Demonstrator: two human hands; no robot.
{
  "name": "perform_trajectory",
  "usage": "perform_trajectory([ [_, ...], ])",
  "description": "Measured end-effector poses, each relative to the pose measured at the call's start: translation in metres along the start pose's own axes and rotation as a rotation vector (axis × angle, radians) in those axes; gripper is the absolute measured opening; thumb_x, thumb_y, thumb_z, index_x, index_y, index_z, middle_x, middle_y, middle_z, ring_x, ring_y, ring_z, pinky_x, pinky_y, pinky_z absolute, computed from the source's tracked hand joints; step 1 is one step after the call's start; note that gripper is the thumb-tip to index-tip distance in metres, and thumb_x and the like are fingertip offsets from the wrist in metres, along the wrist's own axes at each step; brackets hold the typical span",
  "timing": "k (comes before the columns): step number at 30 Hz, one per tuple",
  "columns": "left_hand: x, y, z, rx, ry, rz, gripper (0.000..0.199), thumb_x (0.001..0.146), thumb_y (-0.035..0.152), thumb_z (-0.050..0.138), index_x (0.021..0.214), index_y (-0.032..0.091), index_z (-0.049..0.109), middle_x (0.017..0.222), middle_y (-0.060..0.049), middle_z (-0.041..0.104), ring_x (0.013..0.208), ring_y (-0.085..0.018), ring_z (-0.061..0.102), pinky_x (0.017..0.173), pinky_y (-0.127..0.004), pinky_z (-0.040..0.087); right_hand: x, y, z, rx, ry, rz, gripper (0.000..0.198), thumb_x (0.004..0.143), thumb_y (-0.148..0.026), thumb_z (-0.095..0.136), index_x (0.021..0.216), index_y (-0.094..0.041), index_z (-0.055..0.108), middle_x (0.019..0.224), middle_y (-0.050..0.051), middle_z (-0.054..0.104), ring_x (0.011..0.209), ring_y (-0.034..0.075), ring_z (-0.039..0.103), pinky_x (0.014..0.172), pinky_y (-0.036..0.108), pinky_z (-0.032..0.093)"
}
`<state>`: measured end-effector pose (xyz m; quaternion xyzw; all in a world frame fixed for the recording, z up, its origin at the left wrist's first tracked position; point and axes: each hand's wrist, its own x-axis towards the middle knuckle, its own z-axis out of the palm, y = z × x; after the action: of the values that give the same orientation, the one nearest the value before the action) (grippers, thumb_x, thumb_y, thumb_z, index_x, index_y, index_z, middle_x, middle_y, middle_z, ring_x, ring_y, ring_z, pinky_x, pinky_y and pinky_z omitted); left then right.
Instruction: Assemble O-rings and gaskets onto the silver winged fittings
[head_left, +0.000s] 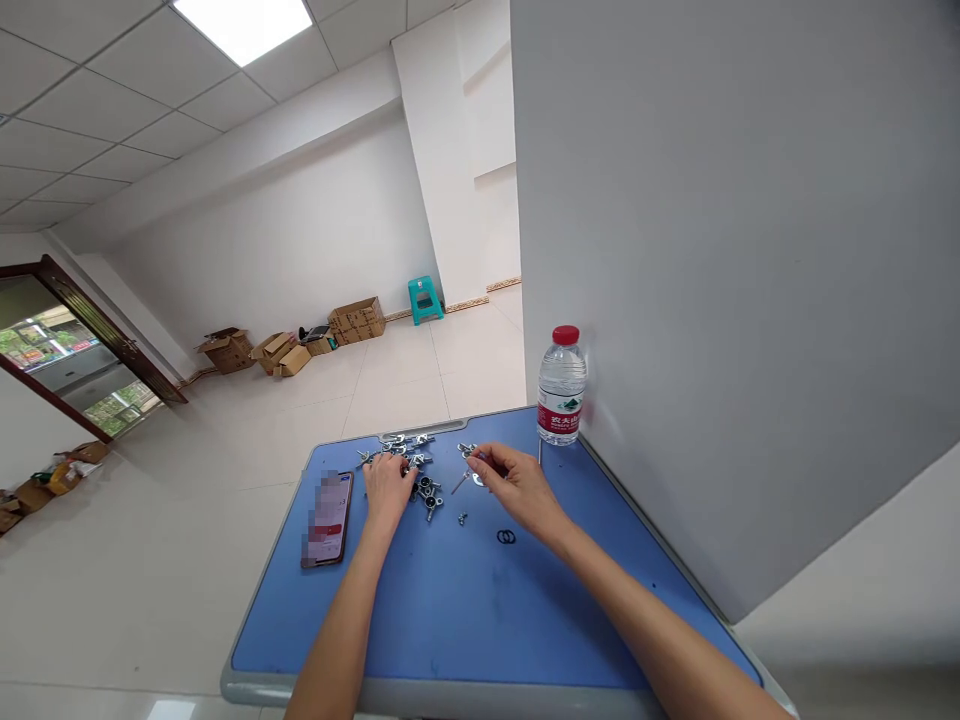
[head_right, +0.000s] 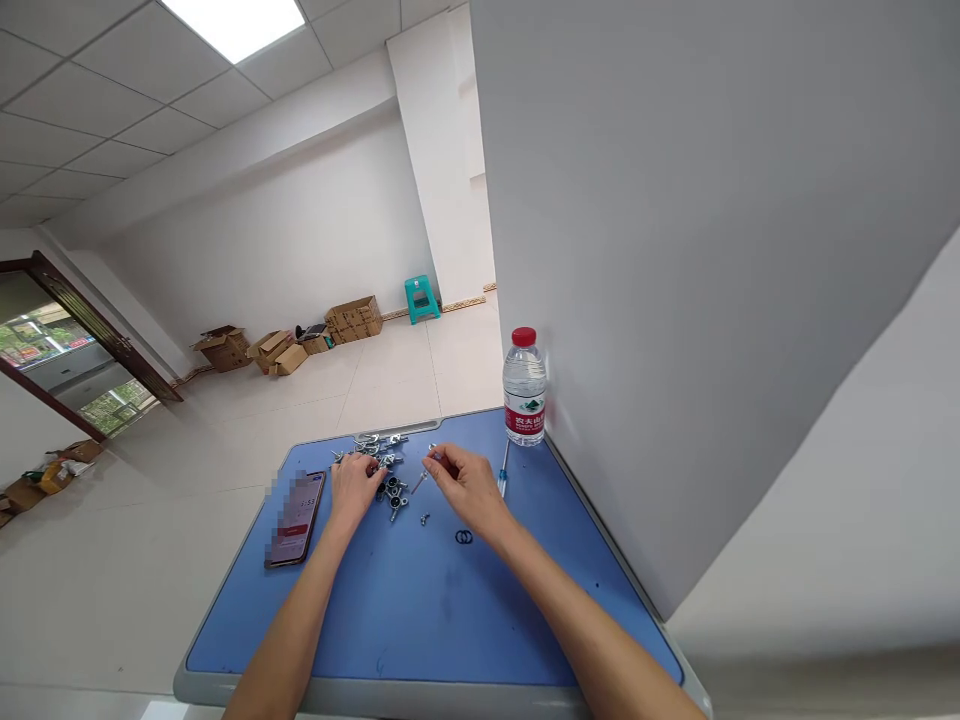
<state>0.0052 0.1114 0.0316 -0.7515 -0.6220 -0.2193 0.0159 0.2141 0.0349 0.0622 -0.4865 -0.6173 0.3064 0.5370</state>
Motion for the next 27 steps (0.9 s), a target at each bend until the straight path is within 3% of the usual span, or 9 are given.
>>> perform_trajectory([
  [3, -0.003, -0.002, 0.002, -0.031, 0.004, -0.008, 0.012, 0.085, 0.027, 0.065, 0.078, 0.019, 0.070, 0.089, -0.008, 0.070, 0.097, -0.029, 0.060, 0.087, -0.045, 0.041, 0.001, 0.001, -0.002, 0.008, 0.008, 0.005, 0.034, 0.086, -0.051, 0.051, 0.078, -0.020, 0.061, 0.058, -0.002, 0.048, 0.055, 0.014, 0.044, 0.053, 0.026, 0.036],
  [8, -0.009, -0.011, -0.005, -0.130, 0.044, -0.003, 0.019, 0.090, 0.022, 0.054, 0.098, 0.020, 0.070, 0.096, -0.007, 0.069, 0.097, -0.025, 0.062, 0.087, -0.042, 0.044, 0.004, 0.005, -0.006, 0.065, 0.031, 0.056, 0.035, 0.084, -0.054, 0.054, 0.081, -0.020, 0.061, 0.061, -0.002, 0.050, 0.057, 0.015, 0.048, 0.054, 0.027, 0.038],
  [12, -0.021, -0.015, -0.012, -0.214, 0.021, 0.088, 0.032, 0.087, 0.006, 0.044, 0.101, 0.021, 0.069, 0.102, -0.005, 0.067, 0.097, -0.020, 0.063, 0.083, -0.033, 0.049, 0.005, 0.008, -0.006, 0.074, 0.051, 0.064, 0.034, 0.084, -0.052, 0.055, 0.080, -0.019, 0.062, 0.061, -0.002, 0.049, 0.057, 0.015, 0.048, 0.054, 0.027, 0.038],
  [15, -0.034, -0.010, -0.010, -0.232, -0.034, 0.177, 0.043, 0.080, -0.002, 0.045, 0.105, 0.022, 0.069, 0.107, -0.005, 0.066, 0.104, -0.019, 0.060, 0.092, -0.034, 0.048, 0.005, 0.010, -0.005, 0.061, 0.044, 0.061, 0.035, 0.084, -0.052, 0.055, 0.080, -0.019, 0.063, 0.060, -0.002, 0.049, 0.056, 0.015, 0.047, 0.054, 0.028, 0.039],
  [20, -0.044, 0.005, 0.001, -0.200, -0.089, 0.256, 0.039, 0.083, 0.010, 0.053, 0.117, 0.022, 0.066, 0.113, -0.008, 0.063, 0.112, -0.026, 0.056, 0.097, -0.045, 0.044, 0.005, 0.015, -0.003, 0.025, 0.048, 0.043, 0.038, 0.082, -0.055, 0.055, 0.082, -0.018, 0.065, 0.058, -0.001, 0.050, 0.056, 0.016, 0.048, 0.053, 0.029, 0.041],
  [27, -0.049, 0.010, -0.002, -0.223, -0.116, 0.250, 0.034, 0.090, 0.015, 0.044, 0.113, 0.022, 0.069, 0.108, -0.007, 0.064, 0.106, -0.024, 0.057, 0.095, -0.044, 0.046, 0.005, 0.017, -0.004, -0.021, 0.030, 0.045, 0.040, 0.083, -0.057, 0.055, 0.081, -0.019, 0.065, 0.057, -0.001, 0.051, 0.055, 0.016, 0.051, 0.051, 0.028, 0.042],
])
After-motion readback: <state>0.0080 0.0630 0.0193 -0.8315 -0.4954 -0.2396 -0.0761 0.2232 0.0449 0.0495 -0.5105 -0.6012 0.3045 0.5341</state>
